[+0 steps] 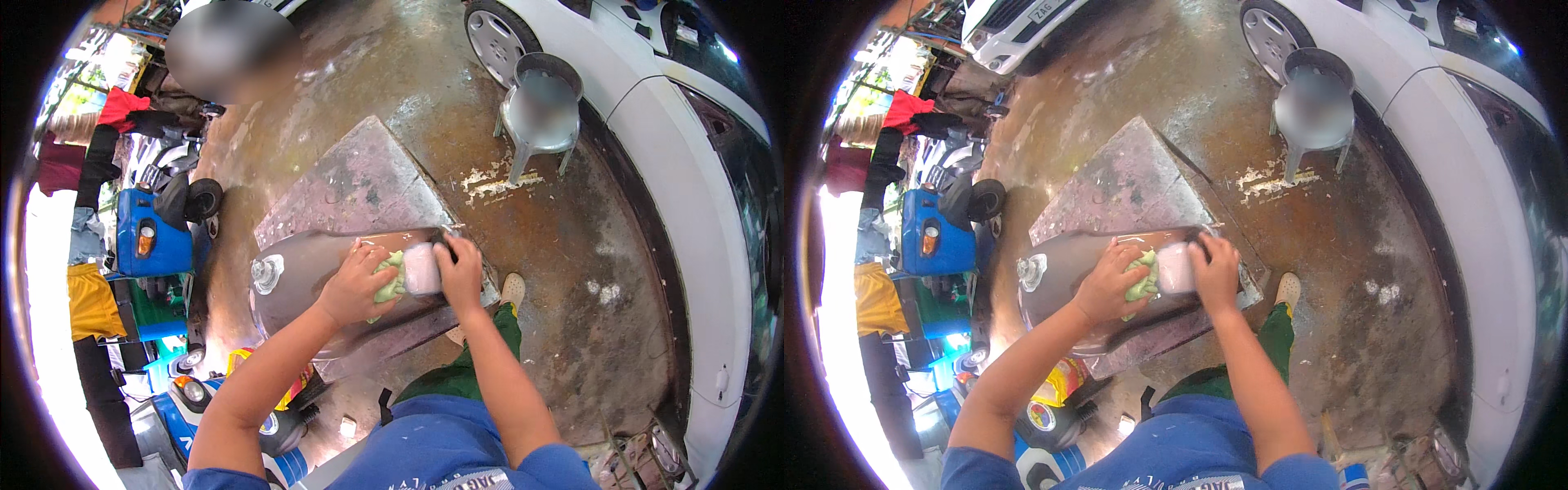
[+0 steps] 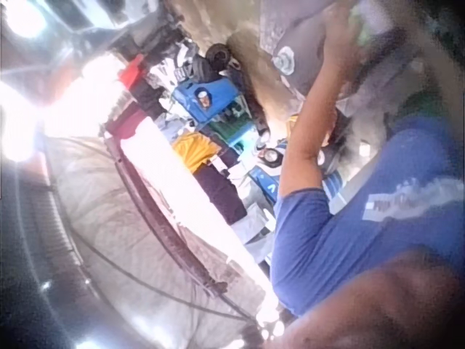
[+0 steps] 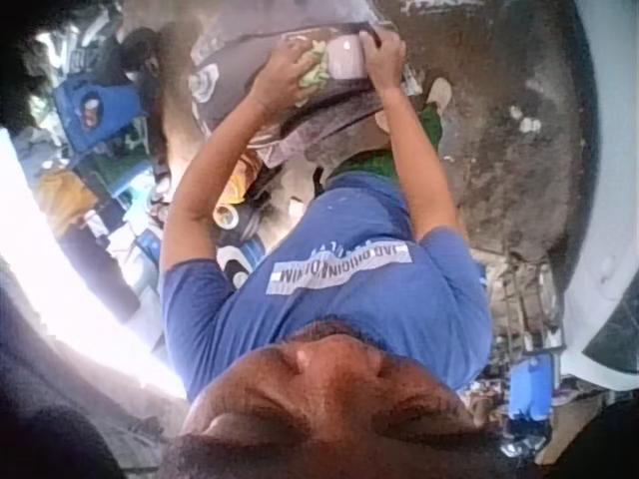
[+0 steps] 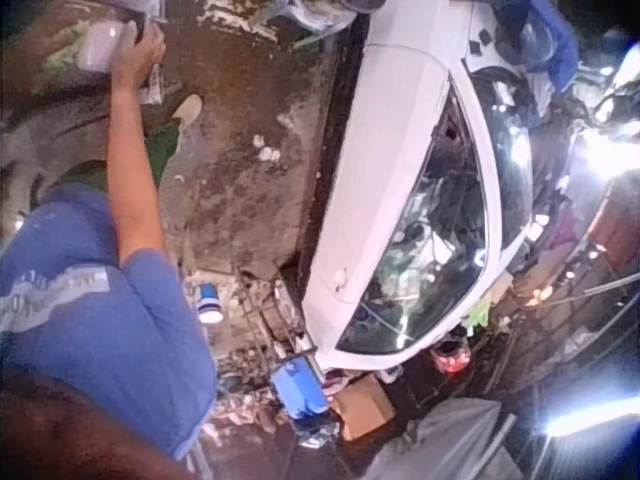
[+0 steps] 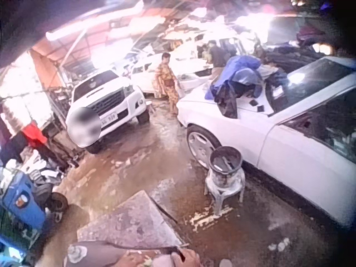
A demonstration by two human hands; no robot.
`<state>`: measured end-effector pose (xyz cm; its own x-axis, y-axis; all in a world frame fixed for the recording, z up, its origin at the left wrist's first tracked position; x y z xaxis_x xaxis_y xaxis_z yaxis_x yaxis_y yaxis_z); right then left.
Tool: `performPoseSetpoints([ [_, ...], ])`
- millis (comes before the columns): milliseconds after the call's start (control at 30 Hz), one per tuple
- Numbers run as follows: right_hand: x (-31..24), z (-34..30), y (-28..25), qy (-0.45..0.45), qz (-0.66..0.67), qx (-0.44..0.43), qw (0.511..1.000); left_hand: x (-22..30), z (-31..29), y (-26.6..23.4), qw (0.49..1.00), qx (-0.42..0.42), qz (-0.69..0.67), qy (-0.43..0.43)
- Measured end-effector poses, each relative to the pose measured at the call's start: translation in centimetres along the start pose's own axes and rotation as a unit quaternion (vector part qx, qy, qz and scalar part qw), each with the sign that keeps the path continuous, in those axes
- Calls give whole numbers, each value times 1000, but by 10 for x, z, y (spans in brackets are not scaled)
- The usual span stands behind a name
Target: The person uses a black sanding block and a green cloth to sand and wipe a brown car part resting on a metal table. The person repeatedly sands the surface and wipes it down with the cloth.
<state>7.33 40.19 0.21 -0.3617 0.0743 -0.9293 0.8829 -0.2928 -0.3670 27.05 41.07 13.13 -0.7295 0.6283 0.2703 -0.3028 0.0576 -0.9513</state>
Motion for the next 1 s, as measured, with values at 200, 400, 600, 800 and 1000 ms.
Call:
performPoseSetpoints([
  [200, -15, -77, -25, -28, -10, -21, 999, -3, -11, 4, 1000, -17, -1, -8],
  [400, 3, -16, -5, -19, 16, 10, 1000, -1, -4, 4, 1000, -3, 2, 8],
  [600, 12, -2, 6, 50, 13, -23, 998, 1, -6, 2, 1000, -11, -24, -7],
  [800, -8, -87, -28, -7, 0, -26, 1000, 1, -3, 1, 1000, -6, -20, -6],
  [1000, 8, -17, -2, 34, 34, 5, 999, 4, 4, 3, 1000, -17, -10, -1],
])
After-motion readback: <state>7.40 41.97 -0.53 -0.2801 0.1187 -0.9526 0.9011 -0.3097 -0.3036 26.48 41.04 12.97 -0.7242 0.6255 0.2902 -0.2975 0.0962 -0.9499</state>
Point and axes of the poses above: each hand's wrist, its own z-axis towards the middle knuckle, its own y-axis out of the palm, x = y × z, the point moved 4 cm from there along z, towards the middle knuckle, and after that the axes turned 8 degrees about x, right-handed, at the moved point
